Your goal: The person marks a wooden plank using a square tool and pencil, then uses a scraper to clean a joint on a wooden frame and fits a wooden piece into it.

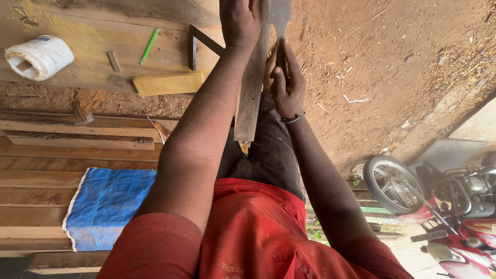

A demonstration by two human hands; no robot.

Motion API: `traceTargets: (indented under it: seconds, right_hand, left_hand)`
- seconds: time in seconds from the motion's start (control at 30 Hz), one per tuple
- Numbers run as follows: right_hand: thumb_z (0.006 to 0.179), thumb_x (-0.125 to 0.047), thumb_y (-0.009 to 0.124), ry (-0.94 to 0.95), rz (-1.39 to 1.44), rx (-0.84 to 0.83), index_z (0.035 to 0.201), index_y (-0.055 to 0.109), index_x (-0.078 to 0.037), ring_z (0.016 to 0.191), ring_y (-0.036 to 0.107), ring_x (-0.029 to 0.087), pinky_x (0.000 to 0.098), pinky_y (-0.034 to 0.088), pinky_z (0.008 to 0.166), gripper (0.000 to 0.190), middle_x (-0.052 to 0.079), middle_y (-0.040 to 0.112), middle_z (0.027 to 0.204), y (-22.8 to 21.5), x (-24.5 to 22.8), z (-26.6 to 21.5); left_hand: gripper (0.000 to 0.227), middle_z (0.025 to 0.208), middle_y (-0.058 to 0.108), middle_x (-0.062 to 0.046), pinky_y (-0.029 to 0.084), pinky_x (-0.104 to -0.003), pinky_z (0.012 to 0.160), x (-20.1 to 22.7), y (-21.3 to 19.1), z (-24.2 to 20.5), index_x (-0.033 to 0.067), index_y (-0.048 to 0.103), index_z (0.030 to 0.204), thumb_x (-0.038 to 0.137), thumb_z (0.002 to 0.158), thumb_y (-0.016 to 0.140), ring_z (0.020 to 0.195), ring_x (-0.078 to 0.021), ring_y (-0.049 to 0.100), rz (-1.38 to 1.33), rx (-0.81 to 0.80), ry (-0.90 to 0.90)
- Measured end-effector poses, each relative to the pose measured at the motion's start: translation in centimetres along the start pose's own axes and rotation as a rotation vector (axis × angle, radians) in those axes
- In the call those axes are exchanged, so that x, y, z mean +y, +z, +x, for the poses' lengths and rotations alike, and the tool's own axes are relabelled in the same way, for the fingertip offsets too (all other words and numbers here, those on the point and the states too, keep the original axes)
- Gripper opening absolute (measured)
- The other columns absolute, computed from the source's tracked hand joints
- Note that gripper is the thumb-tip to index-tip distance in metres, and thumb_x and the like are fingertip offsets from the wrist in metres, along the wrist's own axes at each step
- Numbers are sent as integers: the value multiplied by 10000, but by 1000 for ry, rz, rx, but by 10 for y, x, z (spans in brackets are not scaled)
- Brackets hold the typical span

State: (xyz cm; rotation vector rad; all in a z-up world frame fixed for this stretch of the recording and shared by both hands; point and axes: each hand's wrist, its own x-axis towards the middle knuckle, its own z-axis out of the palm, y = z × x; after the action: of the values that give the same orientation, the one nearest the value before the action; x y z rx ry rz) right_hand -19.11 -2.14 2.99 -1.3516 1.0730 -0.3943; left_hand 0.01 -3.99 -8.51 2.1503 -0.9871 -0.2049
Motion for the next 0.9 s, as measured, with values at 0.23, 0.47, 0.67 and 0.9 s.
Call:
traceTargets:
  seconds: [0.23, 0.47, 0.67, 0.9]
  right_hand:
    - [1144, -108, 539, -285, -185, 45, 1624, 412, -81, 1483, 560, 255, 389, 567, 1174, 497, 174, 516, 1624, 4, -5, 49]
    - [1005, -121, 506, 151, 0, 72, 1547, 412, -112, 976, 679, 271, 360, 604, 866, 550, 127, 610, 1513, 15, -18, 51]
    - [1158, -65, 533, -270, -151, 124, 1607, 399, -114, 1309, 677, 170, 309, 638, 1058, 471, 125, 521, 1594, 30, -25, 50]
    - [1095, -58, 501, -104, -21, 155, 1614, 403, -103, 909, 658, 72, 241, 581, 749, 530, 113, 580, 1566, 37, -45, 49]
  left_hand:
    - [327, 1200, 684, -100, 613, -403, 897, 18, -14, 12, 149, 593, 1279, 139, 997, 760, 1110, -342, 702, -216, -33, -38]
    - [480, 1389, 591, -115, 629, -388, 956, 29, -22, 15, 180, 546, 1415, 113, 987, 752, 1224, -356, 662, -191, -74, -92]
    - [530, 1415, 572, -87, 625, -390, 963, 28, -21, 13, 228, 526, 1447, 92, 1001, 777, 1242, -326, 654, -217, -71, -90]
    - [663, 1405, 538, -146, 627, -380, 946, 24, -19, 21, 254, 429, 1539, 88, 981, 746, 1249, -359, 634, -180, -54, -11]
